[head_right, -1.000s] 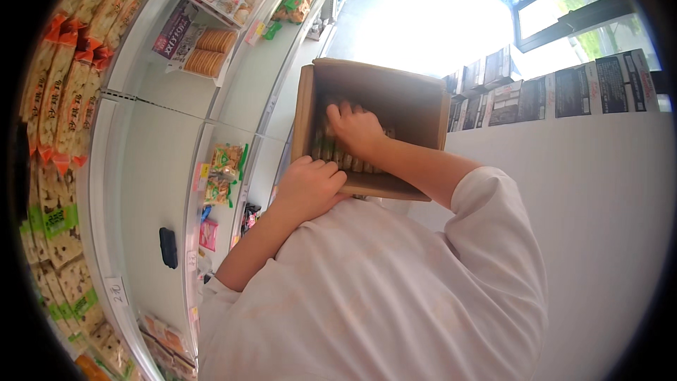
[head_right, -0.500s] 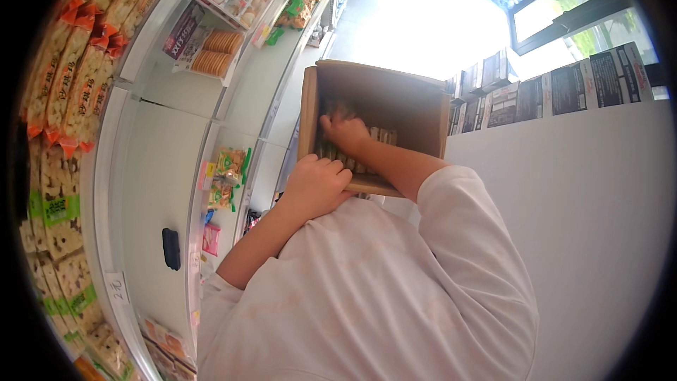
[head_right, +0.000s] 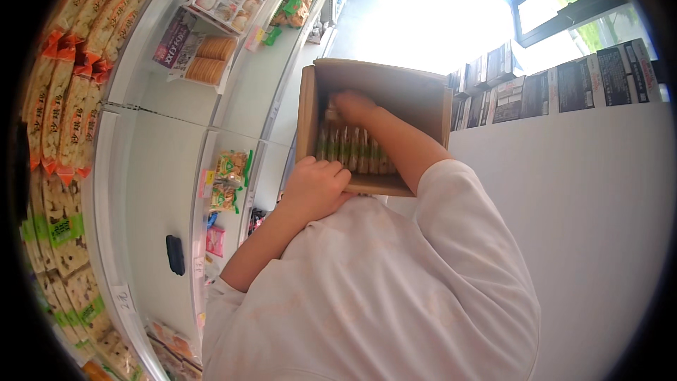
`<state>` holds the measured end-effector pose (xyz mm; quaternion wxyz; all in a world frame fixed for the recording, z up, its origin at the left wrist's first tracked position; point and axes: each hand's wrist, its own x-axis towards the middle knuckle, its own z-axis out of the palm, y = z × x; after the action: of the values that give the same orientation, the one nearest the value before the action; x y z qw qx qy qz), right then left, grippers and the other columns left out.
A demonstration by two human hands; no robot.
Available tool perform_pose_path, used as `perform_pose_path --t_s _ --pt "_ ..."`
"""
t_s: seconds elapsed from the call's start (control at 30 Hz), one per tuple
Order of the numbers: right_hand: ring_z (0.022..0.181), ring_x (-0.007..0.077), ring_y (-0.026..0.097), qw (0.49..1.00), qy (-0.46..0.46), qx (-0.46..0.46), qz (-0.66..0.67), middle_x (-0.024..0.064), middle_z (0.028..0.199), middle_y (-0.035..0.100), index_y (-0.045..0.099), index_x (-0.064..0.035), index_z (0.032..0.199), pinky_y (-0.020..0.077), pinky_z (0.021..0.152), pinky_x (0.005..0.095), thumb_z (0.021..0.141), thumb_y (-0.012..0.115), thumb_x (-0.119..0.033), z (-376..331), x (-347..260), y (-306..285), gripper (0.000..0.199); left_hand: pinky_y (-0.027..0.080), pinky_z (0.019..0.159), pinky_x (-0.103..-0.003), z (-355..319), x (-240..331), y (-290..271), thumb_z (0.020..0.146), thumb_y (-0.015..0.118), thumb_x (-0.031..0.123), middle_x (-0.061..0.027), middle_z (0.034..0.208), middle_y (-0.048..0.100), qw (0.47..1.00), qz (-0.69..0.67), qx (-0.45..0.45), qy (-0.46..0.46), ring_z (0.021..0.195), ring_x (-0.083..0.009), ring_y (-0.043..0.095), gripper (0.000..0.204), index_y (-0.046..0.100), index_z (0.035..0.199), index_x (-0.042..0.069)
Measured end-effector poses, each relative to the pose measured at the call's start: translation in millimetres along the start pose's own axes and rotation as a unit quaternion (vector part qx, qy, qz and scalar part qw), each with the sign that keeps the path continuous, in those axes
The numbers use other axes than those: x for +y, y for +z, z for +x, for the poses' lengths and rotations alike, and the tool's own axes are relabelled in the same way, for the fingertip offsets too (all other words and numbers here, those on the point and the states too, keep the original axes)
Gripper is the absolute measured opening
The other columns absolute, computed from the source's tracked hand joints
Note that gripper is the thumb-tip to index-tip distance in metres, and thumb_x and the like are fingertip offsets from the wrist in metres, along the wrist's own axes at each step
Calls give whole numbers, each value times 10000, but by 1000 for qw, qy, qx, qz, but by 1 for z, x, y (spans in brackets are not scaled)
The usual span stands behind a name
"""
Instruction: The person repeatedly picks packaged snack items from a shelf and places them into a cardboard box held in front of them. The person handles the items one at a time, transferring them from the display to the box throughout the clip.
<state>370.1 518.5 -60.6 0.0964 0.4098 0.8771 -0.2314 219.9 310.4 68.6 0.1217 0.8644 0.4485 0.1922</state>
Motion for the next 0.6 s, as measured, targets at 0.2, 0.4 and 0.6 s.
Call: perform_pose_path --t_s 0.2,0.4,0.6 --pt "1060 422 722 1000 3 -2 27 194 1052 766 606 -70 1234 583 916 528 724 940 -388 0 -2 -3 688 452 698 -371 4 3 -5 757 861 386 -14 777 631 1000 7 -20 -14 763 -214 661 337 647 770 126" --pt "1104 433 704 999 22 32 28 219 1158 737 557 -70 1304 575 935 534 772 905 -354 -11 -13 1 696 454 692 -371 3 3 -4 740 873 378 -16 777 620 1000 2 -8 -8 756 -216 655 338 646 777 130" --pt "1373 448 551 993 47 93 -46 256 1494 528 458 -34 1483 531 981 635 847 807 -201 -61 -59 -20 744 455 692 -365 2 1 -4 736 874 384 -9 768 607 1000 3 11 -6 751 -209 649 343 645 775 131"
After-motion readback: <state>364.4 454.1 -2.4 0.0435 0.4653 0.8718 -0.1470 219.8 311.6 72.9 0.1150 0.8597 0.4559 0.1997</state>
